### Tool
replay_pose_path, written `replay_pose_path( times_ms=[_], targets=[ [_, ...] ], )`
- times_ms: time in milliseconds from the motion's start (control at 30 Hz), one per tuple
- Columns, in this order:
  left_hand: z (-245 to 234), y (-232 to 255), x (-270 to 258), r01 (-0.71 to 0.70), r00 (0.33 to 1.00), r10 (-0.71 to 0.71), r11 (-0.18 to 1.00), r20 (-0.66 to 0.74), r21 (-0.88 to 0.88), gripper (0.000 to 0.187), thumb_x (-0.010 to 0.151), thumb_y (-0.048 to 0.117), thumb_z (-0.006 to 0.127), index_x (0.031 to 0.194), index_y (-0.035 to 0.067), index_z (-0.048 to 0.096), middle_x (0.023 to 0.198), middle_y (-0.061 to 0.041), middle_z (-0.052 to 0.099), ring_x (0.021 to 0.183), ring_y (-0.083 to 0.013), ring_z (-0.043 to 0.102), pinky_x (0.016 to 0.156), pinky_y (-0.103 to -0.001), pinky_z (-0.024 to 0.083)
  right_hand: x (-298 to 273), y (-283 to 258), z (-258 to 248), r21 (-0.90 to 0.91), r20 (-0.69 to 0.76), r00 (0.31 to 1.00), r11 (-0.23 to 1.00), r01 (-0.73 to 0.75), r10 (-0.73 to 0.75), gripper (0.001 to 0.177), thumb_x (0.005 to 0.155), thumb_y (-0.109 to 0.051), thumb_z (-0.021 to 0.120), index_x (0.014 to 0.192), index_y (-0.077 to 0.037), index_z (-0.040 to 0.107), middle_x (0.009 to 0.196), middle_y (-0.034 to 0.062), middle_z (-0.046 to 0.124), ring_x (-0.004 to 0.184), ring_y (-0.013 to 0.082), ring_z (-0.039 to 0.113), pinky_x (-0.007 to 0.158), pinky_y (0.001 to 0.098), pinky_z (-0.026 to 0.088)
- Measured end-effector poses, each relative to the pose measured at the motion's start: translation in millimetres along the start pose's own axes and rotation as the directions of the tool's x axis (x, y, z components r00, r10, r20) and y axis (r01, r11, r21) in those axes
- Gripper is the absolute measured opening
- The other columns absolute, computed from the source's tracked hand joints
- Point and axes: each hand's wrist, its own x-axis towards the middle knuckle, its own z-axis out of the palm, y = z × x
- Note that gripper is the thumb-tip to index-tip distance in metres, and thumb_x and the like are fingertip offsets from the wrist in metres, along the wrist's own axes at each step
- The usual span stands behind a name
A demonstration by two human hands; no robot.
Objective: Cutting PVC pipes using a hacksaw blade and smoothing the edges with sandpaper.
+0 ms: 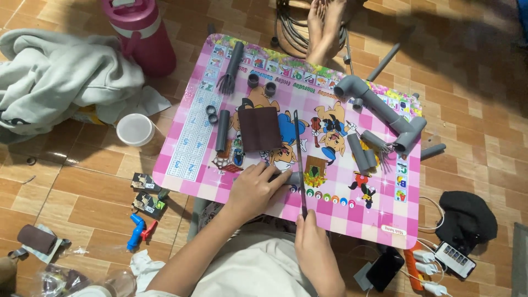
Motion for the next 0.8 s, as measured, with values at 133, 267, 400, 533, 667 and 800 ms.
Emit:
replay_pose_path(
  times_ms=[133,267,400,533,667,800],
  targets=[
    [2.8,-2.1,2.3,0.007,1.0,-0.006,0.999,-0.026,0.032,0.03,0.086,0.023,0.07,0.113,0.013,0.071,0.089,-0.004,0.063,0.074,-0.0201,0.054,0.063,-0.031,0.046,-2.7,21.2,11.6,-0.025,-0.072,0.996,0.998,0.051,-0.052,0.021,0.1,-0.026,0.039,0.111,-0.009,0.047,0.073,0.0182,0.073,0.063,0.0375,0.071,0.064,0.0519,0.048],
    [5.5,-0.2,-1.4,0.021,1.0,-0.021,1.0,-0.001,0.011,0.033,0.084,0.024,0.071,0.115,0.014,0.071,0.09,-0.003,0.063,0.074,-0.0195,0.054,0.063,-0.031,0.047,-11.6,67.5,36.3,-0.093,0.025,0.999,0.995,-0.036,0.038,0.03,0.099,-0.03,0.038,0.119,-0.008,0.045,0.071,0.018,0.074,0.064,0.0351,0.075,0.065,0.0506,0.05],
    [8.5,-1.0,-2.1,0.027,1.0,-0.027,0.999,-0.001,0.02,0.032,0.084,0.022,0.07,0.115,0.015,0.071,0.092,-0.002,0.063,0.073,-0.0196,0.053,0.065,-0.031,0.047,-10.9,116.0,61.0,-0.083,-0.033,0.996,0.993,0.08,-0.083,0.025,0.096,-0.033,0.043,0.112,-0.013,0.047,0.075,0.0115,0.075,0.07,0.0338,0.076,0.067,0.0497,0.053],
    [11.1,-3.8,-2.0,-0.03,0.999,0.032,0.995,-0.015,0.091,0.031,0.088,0.024,0.067,0.117,0.011,0.069,0.094,-0.003,0.064,0.075,-0.0191,0.054,0.065,-0.03,0.047,-15.6,75.2,36.1,-0.199,0.095,0.995,0.98,-0.02,0.04,0.037,0.1,-0.033,0.035,0.124,-0.007,0.043,0.079,0.0171,0.074,0.074,0.0345,0.076,0.072,0.05,0.054],
    [13.2,-9.4,-3.9,-0.029,0.998,0.034,0.995,-0.046,0.095,0.031,0.091,0.03,0.067,0.115,0.011,0.07,0.099,-0.002,0.067,0.079,-0.0182,0.057,0.069,-0.031,0.048,-14.3,64.3,26.9,-0.262,0.143,0.99,0.964,0.04,-0.002,0.031,0.101,-0.031,0.033,0.121,-0.007,0.04,0.073,0.015,0.073,0.068,0.0341,0.073,0.067,0.0501,0.051],
    [9.0,-5.9,-2.3,-0.023,0.998,0.027,0.997,-0.054,0.07,0.028,0.091,0.029,0.067,0.112,0.01,0.071,0.097,-0.002,0.066,0.077,-0.0175,0.056,0.066,-0.031,0.047,-15.8,55.9,14.0,-0.222,0.157,0.986,0.975,-0.024,0.06,0.039,0.1,-0.036,0.033,0.129,-0.011,0.039,0.089,0.017,0.075,0.085,0.0358,0.074,0.076,0.0523,0.051]
  ],
)
